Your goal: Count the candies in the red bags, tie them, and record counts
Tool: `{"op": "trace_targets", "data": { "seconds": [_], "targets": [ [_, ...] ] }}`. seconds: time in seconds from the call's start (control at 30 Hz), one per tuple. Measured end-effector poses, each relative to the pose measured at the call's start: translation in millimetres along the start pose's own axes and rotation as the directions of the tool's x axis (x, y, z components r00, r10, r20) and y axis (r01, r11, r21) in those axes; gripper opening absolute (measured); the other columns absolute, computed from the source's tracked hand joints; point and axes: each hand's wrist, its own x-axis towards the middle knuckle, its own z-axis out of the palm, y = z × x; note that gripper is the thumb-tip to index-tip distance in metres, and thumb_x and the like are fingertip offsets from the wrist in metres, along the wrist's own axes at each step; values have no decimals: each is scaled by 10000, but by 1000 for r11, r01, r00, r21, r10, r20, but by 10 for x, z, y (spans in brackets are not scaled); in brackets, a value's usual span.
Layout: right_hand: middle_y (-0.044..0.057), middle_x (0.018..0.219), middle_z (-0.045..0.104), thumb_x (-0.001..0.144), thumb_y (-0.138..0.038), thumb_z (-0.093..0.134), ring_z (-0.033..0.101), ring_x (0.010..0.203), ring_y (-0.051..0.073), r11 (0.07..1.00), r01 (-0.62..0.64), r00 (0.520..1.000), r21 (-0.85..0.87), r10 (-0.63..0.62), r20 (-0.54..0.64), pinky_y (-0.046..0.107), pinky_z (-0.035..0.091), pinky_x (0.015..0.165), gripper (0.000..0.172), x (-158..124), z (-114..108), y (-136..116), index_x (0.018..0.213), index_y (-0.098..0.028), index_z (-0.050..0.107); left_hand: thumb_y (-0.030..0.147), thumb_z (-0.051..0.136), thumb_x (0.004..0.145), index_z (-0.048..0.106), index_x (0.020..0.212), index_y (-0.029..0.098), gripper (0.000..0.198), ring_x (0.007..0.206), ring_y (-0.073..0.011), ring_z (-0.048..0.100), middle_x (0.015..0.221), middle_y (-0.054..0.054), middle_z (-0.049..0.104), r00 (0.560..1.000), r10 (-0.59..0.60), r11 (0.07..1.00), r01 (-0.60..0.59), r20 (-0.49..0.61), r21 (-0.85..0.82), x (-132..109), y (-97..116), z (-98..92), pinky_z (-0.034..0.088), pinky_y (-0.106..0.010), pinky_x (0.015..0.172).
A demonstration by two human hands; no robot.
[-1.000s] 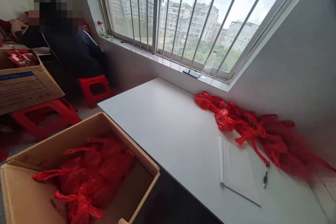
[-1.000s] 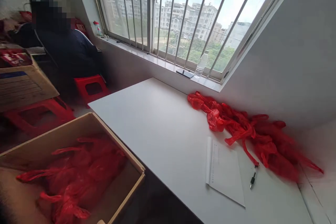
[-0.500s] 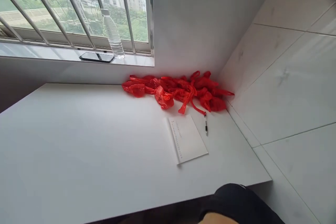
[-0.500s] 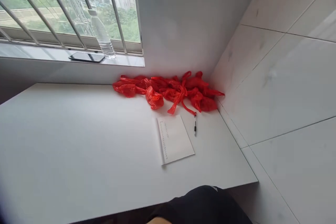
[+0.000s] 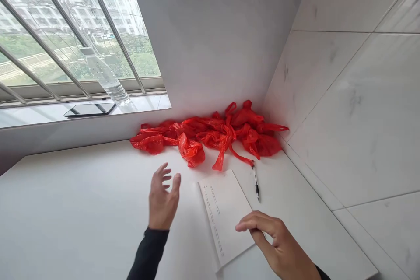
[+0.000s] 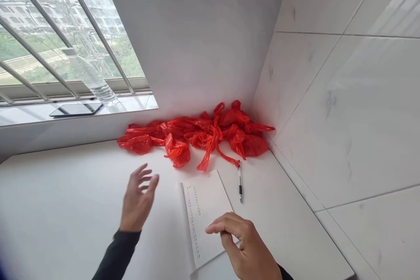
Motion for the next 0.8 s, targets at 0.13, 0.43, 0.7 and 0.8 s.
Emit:
{"op": "trace_targets", "data": {
  "seconds": [0.13, 0.43, 0.7, 0.8],
  "targets": [
    [62, 1099, 744, 1009, -472, 476, 687, 1061, 232, 976, -208, 962, -60, 193, -193, 336, 531, 938, 346, -45, -103, 665, 1049, -274, 756, 363, 708, 897, 617, 1218, 165, 388, 966, -223, 650, 1121, -77, 660, 997, -57, 998, 57, 42, 5, 363, 39, 579, 557, -452, 872],
    [73, 1224, 687, 1037, -502, 391, 646, 1106, 222, 954, -276, 956, -117, 260, -135, 308, 538, 806, 417, 79, -131, 725, 1245, -273, 670, 329, 650, 920, 625, 1017, 171, 187, 834, -170, 621, 925, -18, 649, 972, -215, 949, 184, -96, -256, 148, -58, 22, 525, -341, 762],
    [52, 1123, 706, 1050, -425, 425, 661, 1054, 209, 988, -156, 987, -20, 155, -49, 318, 551, 845, 334, 61, 182, 409, 1204, -295, 691, 402, 674, 844, 620, 1006, 266, 218, 826, -201, 620, 948, -6, 655, 928, -373, 778, 309, -7, -547, -521, 403, -641, 566, -299, 623],
    [63, 1286, 650, 1025, -416, 500, 644, 1114, 221, 997, -71, 996, -22, 69, -57, 357, 556, 930, 368, 46, 296, 316, 1366, -322, 598, 370, 676, 839, 669, 968, 237, 185, 925, -257, 656, 1020, -44, 696, 864, -482, 643, 460, 143, -613, -771, 546, -735, 603, -329, 653]
  ]
}}
